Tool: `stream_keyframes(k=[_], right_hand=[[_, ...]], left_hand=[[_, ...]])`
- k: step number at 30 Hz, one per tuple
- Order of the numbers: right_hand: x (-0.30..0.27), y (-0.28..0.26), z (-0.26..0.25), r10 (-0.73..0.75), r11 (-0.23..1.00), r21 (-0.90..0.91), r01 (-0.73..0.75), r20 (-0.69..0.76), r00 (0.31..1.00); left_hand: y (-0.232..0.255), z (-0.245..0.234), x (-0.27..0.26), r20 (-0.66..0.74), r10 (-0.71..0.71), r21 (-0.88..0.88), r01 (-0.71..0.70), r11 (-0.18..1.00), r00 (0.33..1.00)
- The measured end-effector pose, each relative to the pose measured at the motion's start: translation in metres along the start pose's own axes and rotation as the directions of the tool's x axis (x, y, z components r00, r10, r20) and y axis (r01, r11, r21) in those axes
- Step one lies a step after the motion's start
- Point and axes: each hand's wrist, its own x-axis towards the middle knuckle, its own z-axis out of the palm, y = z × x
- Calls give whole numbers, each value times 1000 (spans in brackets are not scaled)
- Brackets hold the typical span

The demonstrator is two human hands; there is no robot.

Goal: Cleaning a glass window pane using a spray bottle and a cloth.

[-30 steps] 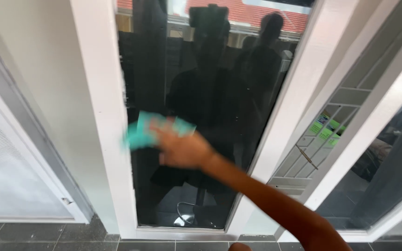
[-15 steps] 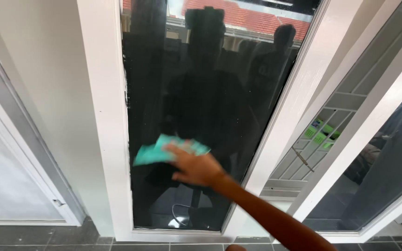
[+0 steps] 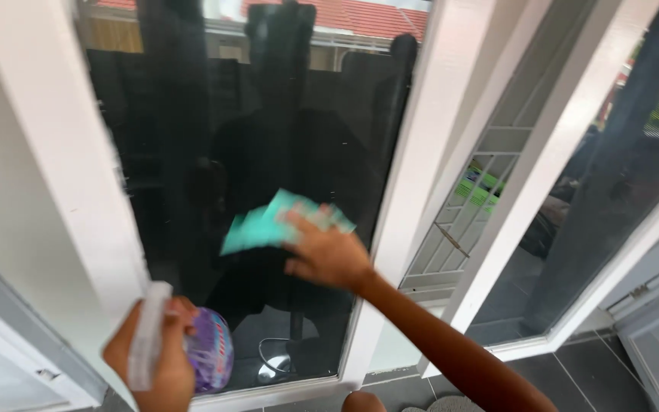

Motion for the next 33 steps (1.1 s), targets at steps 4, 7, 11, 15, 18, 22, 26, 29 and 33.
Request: stream_keyframes(k=[4, 7, 11, 15, 18, 22, 26, 29, 33], right_hand=[[2, 30, -32, 116, 970, -140, -196, -443, 889], [13, 2, -27, 245, 963, 44, -265, -551, 798], [-23, -50, 68, 328, 938, 100, -332, 59, 943], [-78, -38, 191, -101, 993, -60, 97, -71, 992], [-89, -38, 183, 55, 996, 74, -57, 26, 998], [-75, -20, 146, 352, 935, 80, -345, -98, 931], [1, 2, 28, 332, 936, 75, -345, -521, 787], [62, 13, -57, 278, 931, 47, -362, -735, 618], [86, -12, -82, 238, 946, 22, -325, -727, 644]], left_hand=[[57, 89, 113, 34, -7, 15, 6, 1000, 999], [86, 105, 126, 86, 36, 125, -47, 991, 996], [93, 124, 129, 106, 3, 197, -24, 980, 994], [99, 146, 122, 194, 71, 333, -134, 933, 978], [105, 168, 117, 209, -2, 381, -80, 921, 978], [103, 186, 114, 208, -30, 208, -14, 978, 978], [113, 181, 118, 173, -127, 227, 86, 970, 977], [115, 174, 117, 137, -170, 292, 125, 948, 976], [117, 162, 116, 90, -167, 255, 139, 957, 982]])
